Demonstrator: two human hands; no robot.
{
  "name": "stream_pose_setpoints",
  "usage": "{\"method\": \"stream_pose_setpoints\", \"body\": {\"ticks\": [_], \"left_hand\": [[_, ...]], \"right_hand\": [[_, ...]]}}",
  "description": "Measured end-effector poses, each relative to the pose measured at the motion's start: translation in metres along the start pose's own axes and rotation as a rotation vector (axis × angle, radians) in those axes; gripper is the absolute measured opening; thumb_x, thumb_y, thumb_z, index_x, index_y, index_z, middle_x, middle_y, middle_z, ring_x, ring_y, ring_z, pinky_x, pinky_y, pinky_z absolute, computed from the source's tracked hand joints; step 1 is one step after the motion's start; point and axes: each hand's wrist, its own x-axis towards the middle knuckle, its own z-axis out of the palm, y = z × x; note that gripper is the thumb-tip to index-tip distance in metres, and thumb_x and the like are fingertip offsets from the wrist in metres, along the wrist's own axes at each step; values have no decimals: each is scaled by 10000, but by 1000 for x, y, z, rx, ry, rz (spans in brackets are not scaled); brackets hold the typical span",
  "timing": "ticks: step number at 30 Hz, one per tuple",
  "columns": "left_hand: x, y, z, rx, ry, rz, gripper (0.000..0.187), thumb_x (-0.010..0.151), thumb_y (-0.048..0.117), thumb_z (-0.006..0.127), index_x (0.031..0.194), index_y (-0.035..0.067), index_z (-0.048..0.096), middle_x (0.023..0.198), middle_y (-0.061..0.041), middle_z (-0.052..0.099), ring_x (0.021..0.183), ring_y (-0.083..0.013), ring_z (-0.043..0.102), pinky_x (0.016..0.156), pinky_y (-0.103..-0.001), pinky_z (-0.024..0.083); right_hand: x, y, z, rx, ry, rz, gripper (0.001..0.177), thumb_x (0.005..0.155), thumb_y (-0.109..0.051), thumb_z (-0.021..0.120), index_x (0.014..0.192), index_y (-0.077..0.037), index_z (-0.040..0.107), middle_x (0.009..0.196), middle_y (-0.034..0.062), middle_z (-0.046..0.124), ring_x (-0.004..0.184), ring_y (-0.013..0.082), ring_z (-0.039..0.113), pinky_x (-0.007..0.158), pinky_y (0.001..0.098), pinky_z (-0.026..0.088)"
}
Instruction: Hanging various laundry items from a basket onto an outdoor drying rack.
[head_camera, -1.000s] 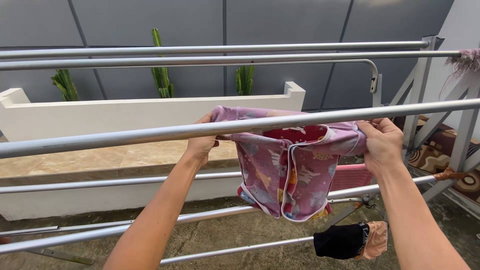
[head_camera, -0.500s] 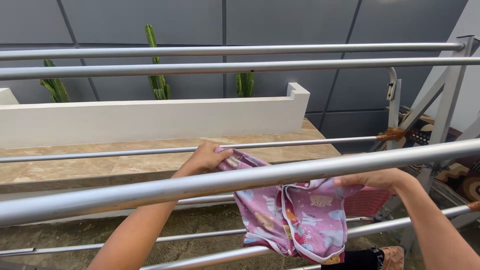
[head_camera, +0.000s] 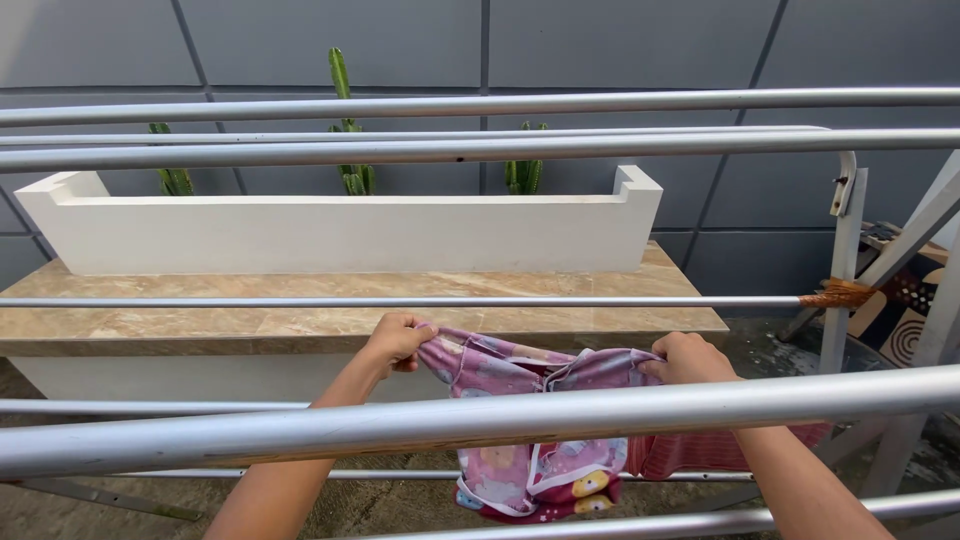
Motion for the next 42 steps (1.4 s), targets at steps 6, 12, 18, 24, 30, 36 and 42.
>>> {"method": "stream_pose_setpoints", "body": {"ticks": [6, 12, 18, 24, 30, 36, 42], "left_hand": [[4, -16, 15, -261, -12, -63, 124, 981, 196, 666, 999, 79, 704, 822, -49, 689, 640, -136, 650, 579, -327, 617], [6, -16, 32, -531, 49, -14, 132, 981, 96, 627, 1095, 57, 682, 932, -70, 715, 753, -165, 704, 670, -316, 633], [23, -24, 47, -683, 196, 138, 187, 964, 40, 632, 1134, 24, 708, 985, -64, 719, 806, -136, 691, 705, -271, 605], [26, -45, 64, -341, 86, 244, 329, 938, 88, 678, 1257, 23, 727, 1029, -62, 768, 817, -110, 662, 725, -265, 560], [5, -76, 84, 383, -168, 401, 379, 874, 235, 787, 1188, 22, 768, 1041, -136, 769, 931, -232, 721, 828, -357, 569], [-106, 4, 80, 629, -118, 819, 264, 804, 220, 803, 998, 49, 751, 927, -183, 710, 891, -360, 695, 781, -472, 557], [-120, -8, 91, 1014, -433, 856, 201, 832, 214, 745, 990, 91, 720, 852, -153, 739, 837, -345, 714, 750, -491, 569]], "right_hand": [[45, 14, 31, -117, 120, -29, 273, 860, -392, 782, 997, -160, 824, 1074, 116, 756, 1047, 300, 712, 886, 466, 571], [62, 25, 36, 83, 290, 52, 248, 885, -332, 764, 1050, -150, 797, 1044, 148, 761, 1007, 353, 726, 856, 489, 577], [58, 18, 24, 535, 308, 161, 228, 976, -217, 662, 1137, -73, 736, 973, 167, 802, 925, 323, 793, 813, 449, 592], [88, 45, 59, 600, 161, -12, 296, 967, -167, 645, 1224, -34, 707, 1024, 138, 801, 991, 250, 757, 864, 389, 568], [94, 56, 98, 235, -234, -177, 361, 934, -236, 725, 1248, -59, 730, 1104, 120, 787, 1044, 236, 744, 947, 352, 566], [27, 7, 46, 33, -292, -239, 434, 860, -171, 782, 1263, -108, 634, 1022, 93, 779, 998, 231, 752, 914, 355, 572], [-34, -24, 31, -102, -387, -394, 216, 806, -158, 806, 1007, -79, 787, 904, 87, 783, 888, 217, 762, 835, 378, 601]]}}
